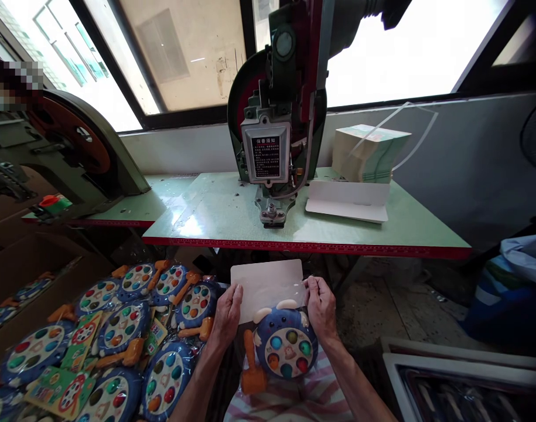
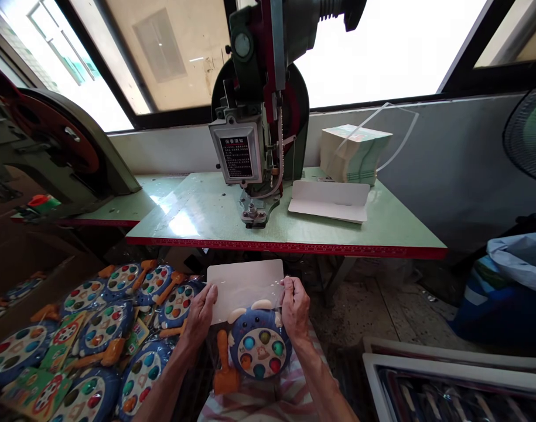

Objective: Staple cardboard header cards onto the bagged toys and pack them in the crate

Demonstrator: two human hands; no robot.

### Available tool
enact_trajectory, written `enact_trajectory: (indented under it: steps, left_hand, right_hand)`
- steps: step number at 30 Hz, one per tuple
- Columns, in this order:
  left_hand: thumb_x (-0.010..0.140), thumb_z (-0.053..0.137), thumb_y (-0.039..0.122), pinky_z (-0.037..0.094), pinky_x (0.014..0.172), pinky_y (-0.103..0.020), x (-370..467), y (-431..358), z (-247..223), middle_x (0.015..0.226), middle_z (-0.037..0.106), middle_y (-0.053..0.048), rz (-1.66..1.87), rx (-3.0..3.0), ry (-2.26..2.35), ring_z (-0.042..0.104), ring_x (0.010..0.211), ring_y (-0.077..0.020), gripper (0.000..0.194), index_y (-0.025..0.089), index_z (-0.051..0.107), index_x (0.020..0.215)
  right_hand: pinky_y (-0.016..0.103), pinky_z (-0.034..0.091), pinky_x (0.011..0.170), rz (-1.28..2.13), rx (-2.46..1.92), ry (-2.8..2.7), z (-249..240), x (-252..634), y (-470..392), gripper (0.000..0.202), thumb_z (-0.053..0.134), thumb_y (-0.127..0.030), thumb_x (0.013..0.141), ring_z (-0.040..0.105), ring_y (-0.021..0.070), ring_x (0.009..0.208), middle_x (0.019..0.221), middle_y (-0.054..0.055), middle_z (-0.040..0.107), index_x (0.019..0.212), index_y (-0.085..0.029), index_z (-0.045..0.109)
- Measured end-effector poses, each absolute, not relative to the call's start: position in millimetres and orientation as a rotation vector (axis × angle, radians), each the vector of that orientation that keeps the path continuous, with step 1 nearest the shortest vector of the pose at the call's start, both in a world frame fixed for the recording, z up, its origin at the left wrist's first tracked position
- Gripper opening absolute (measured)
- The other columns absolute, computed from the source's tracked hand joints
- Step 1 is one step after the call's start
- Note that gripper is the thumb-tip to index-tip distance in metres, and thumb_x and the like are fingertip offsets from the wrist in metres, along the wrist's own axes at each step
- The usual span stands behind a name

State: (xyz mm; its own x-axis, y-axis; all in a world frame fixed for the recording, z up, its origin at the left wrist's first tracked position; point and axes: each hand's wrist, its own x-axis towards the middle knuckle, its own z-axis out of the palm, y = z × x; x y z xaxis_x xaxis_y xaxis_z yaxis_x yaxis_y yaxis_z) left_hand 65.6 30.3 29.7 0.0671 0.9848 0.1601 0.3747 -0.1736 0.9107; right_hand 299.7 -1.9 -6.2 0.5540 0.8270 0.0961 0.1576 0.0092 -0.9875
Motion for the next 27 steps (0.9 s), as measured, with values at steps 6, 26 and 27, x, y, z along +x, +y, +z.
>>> enact_trajectory:
  steps: [6,26,27]
  left_hand:
    - [0.096,0.05,0.059,0.041,0.065,-0.027,54,34,42,0.074,0.063,-0.003,1.056,1.709,1.357,0.055,0.07,-0.0202,0.046,0.021,0.066,0.076]
    - [0.088,0.067,0.056,0.049,0.087,-0.032,16,38,34,0.1,0.076,-0.007,1.284,1.499,1.431,0.065,0.1,-0.0282,0.036,0.022,0.08,0.086]
    - [0.087,0.068,0.055,0.05,0.088,-0.032,13,40,38,0.103,0.077,-0.008,1.263,1.505,1.394,0.065,0.103,-0.0291,0.035,0.022,0.08,0.089]
  right_hand:
    - [0.026,0.04,0.053,0.628,-1.511,-0.904,-7,301,-2,0.049,0.043,-0.064,0.099,0.049,0.0154,0.047,0.051,-0.005,0.05,0.084,-0.021,0.062]
    - [0.026,0.047,0.064,0.661,-1.426,-1.196,16,298,11,0.043,0.041,-0.054,0.103,0.062,0.0177,0.063,0.067,0.001,0.067,0.087,-0.022,0.065]
    - [0.027,0.05,0.071,0.673,-1.383,-1.22,17,302,13,0.043,0.043,-0.053,0.103,0.066,0.019,0.073,0.078,0.004,0.072,0.088,-0.022,0.067]
